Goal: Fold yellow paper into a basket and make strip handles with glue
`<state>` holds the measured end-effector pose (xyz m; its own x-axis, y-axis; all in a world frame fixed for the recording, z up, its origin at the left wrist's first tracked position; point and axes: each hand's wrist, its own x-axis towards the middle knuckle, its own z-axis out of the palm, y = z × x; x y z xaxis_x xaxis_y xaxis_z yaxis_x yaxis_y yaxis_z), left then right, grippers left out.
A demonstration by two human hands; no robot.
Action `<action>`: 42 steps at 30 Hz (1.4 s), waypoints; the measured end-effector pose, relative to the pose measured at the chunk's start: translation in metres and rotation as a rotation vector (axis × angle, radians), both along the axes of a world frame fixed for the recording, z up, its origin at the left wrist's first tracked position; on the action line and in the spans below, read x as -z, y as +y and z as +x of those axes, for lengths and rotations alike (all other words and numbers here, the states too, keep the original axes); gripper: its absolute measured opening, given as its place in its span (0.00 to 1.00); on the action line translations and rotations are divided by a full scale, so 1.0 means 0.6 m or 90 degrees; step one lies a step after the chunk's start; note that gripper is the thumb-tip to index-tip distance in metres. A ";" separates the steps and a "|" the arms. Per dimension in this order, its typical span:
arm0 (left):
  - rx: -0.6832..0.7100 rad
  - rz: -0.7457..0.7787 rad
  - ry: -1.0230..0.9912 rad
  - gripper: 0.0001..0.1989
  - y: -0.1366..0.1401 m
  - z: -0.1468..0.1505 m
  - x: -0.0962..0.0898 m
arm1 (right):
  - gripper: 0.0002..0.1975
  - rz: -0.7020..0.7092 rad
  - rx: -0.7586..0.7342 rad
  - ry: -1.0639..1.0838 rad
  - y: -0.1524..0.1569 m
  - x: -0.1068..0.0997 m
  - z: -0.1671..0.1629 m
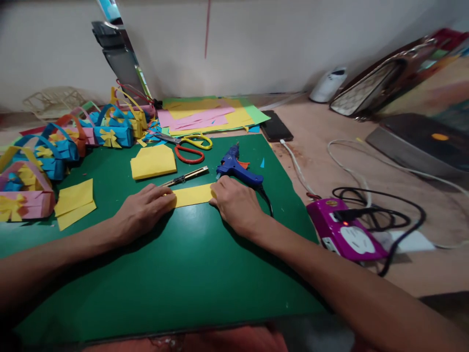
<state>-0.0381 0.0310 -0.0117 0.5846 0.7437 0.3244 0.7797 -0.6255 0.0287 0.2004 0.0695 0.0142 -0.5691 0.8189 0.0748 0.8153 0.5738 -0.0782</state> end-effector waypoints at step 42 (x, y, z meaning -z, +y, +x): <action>-0.077 0.002 0.097 0.13 0.011 0.035 -0.017 | 0.11 0.254 -0.188 -0.165 -0.002 0.009 -0.003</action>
<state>-0.0170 0.0377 -0.0016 0.5336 0.8105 0.2416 0.8444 -0.5267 -0.0982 0.1988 0.0683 0.0087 -0.8114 0.5582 0.1731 0.5785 0.7251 0.3736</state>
